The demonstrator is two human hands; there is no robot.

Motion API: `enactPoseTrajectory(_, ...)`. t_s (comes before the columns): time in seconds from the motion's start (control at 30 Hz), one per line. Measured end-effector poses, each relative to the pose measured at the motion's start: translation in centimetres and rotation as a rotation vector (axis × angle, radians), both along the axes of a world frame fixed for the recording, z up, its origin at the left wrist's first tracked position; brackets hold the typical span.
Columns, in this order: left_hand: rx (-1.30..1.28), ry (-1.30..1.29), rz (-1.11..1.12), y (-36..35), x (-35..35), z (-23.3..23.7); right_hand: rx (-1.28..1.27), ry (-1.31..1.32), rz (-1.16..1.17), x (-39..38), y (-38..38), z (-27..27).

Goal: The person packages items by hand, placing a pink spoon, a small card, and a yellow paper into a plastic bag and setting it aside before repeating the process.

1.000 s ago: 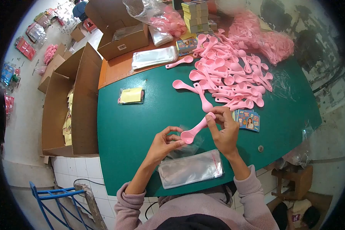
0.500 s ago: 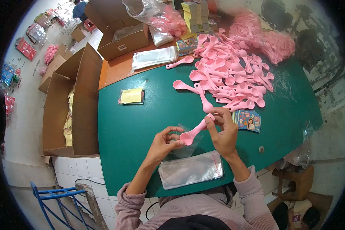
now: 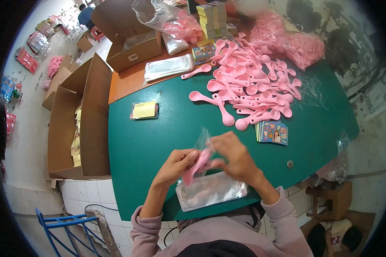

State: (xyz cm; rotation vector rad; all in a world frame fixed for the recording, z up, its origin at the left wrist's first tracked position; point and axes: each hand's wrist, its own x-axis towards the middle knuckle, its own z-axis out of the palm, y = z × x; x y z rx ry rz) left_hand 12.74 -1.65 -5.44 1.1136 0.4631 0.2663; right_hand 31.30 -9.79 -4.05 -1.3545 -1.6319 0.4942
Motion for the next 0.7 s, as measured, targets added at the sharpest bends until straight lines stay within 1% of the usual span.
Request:
enactPoseTrajectory(0.03, 0.034, -0.01, 0.019, 0.0, 0.0, 0.3, 0.152, -0.376, 0.183, 0.0, 0.0, 0.1)
enactPoseTrajectory(0.07, 0.067, -0.017, 0.039, -0.1, -0.1, 0.6, 0.151, -0.376, 0.179, 0.0, -0.3, 0.2)
enactPoseTrajectory(0.13, 0.063, -0.004, 0.073, 0.2, -0.5, 1.0, -0.02, 0.067, 0.259, -0.1, -1.2, 0.3)
enactPoseTrajectory(0.17, 0.056, 0.006, 0.114, 0.4, -0.7, 1.2, -0.022, 0.144, 0.157, 1.3, -1.5, 0.7)
enactPoseTrajectory(0.2, 0.056, 0.006, 0.115, 0.6, -1.0, 1.4, -0.098, 0.061, -0.106, 3.2, -2.1, 1.0)
enactPoseTrajectory(0.23, 0.068, 0.003, 0.163, 0.9, -1.3, 1.5, -0.173, -0.025, -0.37, 5.3, -2.8, 1.0)
enactPoseTrajectory(0.3, 0.088, -0.012, 0.226, 1.2, -1.6, 1.5, -0.265, -0.389, -0.933, 9.2, -3.9, -1.6)
enactPoseTrajectory(0.33, 0.088, -0.019, 0.224, 1.2, -1.6, 1.6, -0.261, -0.395, -0.937, 10.6, -4.5, -2.5)
enactPoseTrajectory(0.4, 0.112, -0.008, 0.211, 1.2, -1.7, 1.6, -0.476, -0.323, -0.945, 11.9, -5.2, -3.5)
enactPoseTrajectory(0.43, 0.112, -0.008, 0.218, 1.2, -1.6, 1.6, -0.474, -0.324, -0.938, 11.9, -5.2, -3.5)
enactPoseTrajectory(0.5, 0.163, 0.014, 0.159, 1.2, -1.5, 1.6, -0.334, -0.131, -1.008, 11.5, -5.1, -2.8)
enactPoseTrajectory(0.53, 0.164, 0.018, 0.162, 1.0, -1.4, 1.5, -0.335, -0.128, -1.004, 11.3, -5.1, -2.6)
enactPoseTrajectory(0.6, 0.245, 0.011, 0.167, 1.0, -1.3, 1.5, -0.373, -0.346, -1.163, 11.1, -4.8, -1.9)
enactPoseTrajectory(0.63, 0.248, 0.01, 0.17, 1.0, -1.3, 1.4, -0.37, -0.346, -1.162, 10.9, -4.9, -1.4)
enactPoseTrajectory(0.7, 0.264, 0.031, 0.126, 1.0, -1.3, 1.3, -0.339, -0.648, -1.046, 10.3, -5.4, 0.2)
